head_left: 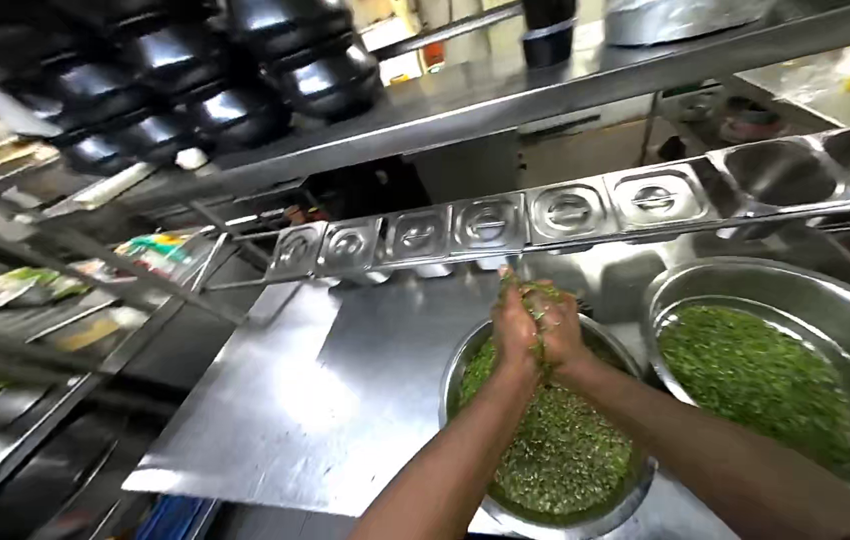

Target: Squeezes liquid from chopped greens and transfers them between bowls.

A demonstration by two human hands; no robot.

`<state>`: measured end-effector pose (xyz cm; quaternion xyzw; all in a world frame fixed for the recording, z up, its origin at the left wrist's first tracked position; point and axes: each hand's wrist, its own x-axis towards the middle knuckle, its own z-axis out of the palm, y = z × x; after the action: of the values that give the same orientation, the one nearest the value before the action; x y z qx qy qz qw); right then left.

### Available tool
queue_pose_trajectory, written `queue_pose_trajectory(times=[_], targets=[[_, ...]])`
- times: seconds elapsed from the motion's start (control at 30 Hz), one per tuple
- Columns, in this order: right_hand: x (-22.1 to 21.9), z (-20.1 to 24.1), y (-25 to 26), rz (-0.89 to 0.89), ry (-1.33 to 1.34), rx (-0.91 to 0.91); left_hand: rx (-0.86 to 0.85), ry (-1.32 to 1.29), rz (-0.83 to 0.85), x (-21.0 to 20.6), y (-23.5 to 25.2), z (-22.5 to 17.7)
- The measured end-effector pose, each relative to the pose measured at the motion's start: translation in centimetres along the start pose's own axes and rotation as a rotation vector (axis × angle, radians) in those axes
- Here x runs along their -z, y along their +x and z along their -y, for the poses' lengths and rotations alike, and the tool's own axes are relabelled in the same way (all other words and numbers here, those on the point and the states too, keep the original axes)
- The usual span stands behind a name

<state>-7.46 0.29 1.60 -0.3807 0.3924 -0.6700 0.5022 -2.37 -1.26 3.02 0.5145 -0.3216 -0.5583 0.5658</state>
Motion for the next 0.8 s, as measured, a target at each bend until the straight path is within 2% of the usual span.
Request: queue_pose_trajectory(times=[0.13, 0.27, 0.4, 0.6, 0.8], targets=[[-1.1, 0.5, -0.4, -0.031, -0.055, 0.081, 0.061, 0.145, -0.018, 0.6, 0.0, -1.3], [-1.9, 0.6, -0.3, -0.073, -0.082, 0.091, 0.099, 0.151, 0.005, 0.8, 0.1, -1.7], [-1.3, -0.3, 0.6, -0.029, -0.099, 0.175, 0.116, 0.154, 0.007, 0.6, 0.0, -2.0], [-0.5, -1.2, 0.8, -0.041, -0.102, 0.222, 0.099, 0.269, 0.047, 0.7, 0.1, -1.5], [0.5, -2.7, 0.5, -0.028, -0.110, 0.219, 0.092, 0.166, 0.071, 1.2, 0.7, 0.8]])
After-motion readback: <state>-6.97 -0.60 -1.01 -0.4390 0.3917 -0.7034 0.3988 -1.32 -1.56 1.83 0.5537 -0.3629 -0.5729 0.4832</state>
